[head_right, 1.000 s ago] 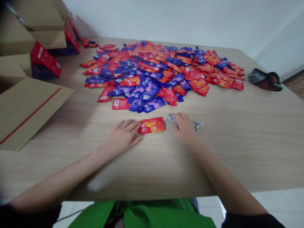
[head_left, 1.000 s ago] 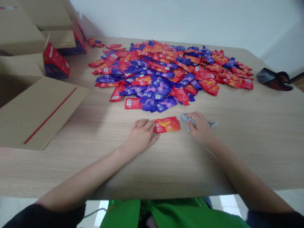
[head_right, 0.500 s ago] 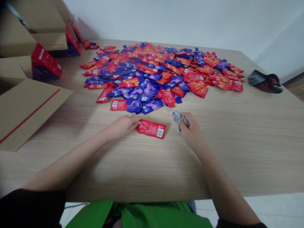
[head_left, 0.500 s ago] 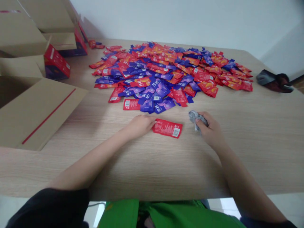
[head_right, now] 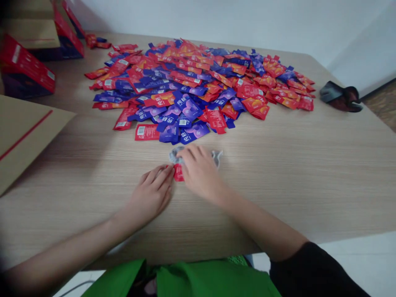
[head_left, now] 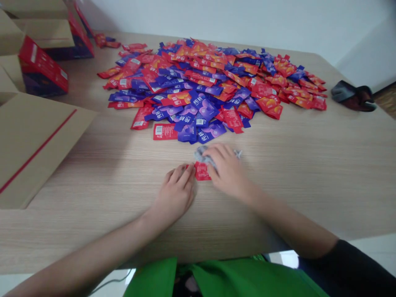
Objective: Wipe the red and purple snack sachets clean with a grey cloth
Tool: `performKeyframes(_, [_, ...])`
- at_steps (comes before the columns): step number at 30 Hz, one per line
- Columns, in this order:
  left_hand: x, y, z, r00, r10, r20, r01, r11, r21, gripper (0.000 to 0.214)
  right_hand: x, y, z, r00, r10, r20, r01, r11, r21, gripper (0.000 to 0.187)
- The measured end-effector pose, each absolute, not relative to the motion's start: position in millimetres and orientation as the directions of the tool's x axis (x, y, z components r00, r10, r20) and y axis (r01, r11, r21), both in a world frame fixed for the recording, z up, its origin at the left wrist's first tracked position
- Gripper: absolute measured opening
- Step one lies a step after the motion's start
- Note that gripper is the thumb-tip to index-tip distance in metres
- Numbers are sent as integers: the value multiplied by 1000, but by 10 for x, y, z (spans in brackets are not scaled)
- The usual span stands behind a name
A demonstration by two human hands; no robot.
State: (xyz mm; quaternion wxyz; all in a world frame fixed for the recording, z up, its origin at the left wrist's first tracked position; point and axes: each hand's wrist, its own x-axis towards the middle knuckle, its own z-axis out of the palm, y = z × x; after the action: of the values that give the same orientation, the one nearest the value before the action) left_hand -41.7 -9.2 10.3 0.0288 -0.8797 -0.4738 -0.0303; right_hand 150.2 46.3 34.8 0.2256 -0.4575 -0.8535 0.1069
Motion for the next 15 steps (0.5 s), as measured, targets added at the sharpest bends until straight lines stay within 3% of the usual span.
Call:
performKeyframes(3, [-424,-93,72,552,831,74,833,-554,7,39,1289,375,213,-584,799,143,775,601,-196,21])
performKeyframes(6, [-439,-71,96,557,829,47,829,-559,33,42,1520,361,101,-504,858,100,852,513,-102,22])
performKeyframes(11, [-436,-74,110,549,836,16,835,-549,36,46,2173,441,98,-352,929,114,930,361,-71,23])
performKeyframes(15, [-402,-88,117,547,837,33,837,-547,4,45,1985,426,222,-310,933,181,920,343,-192,25])
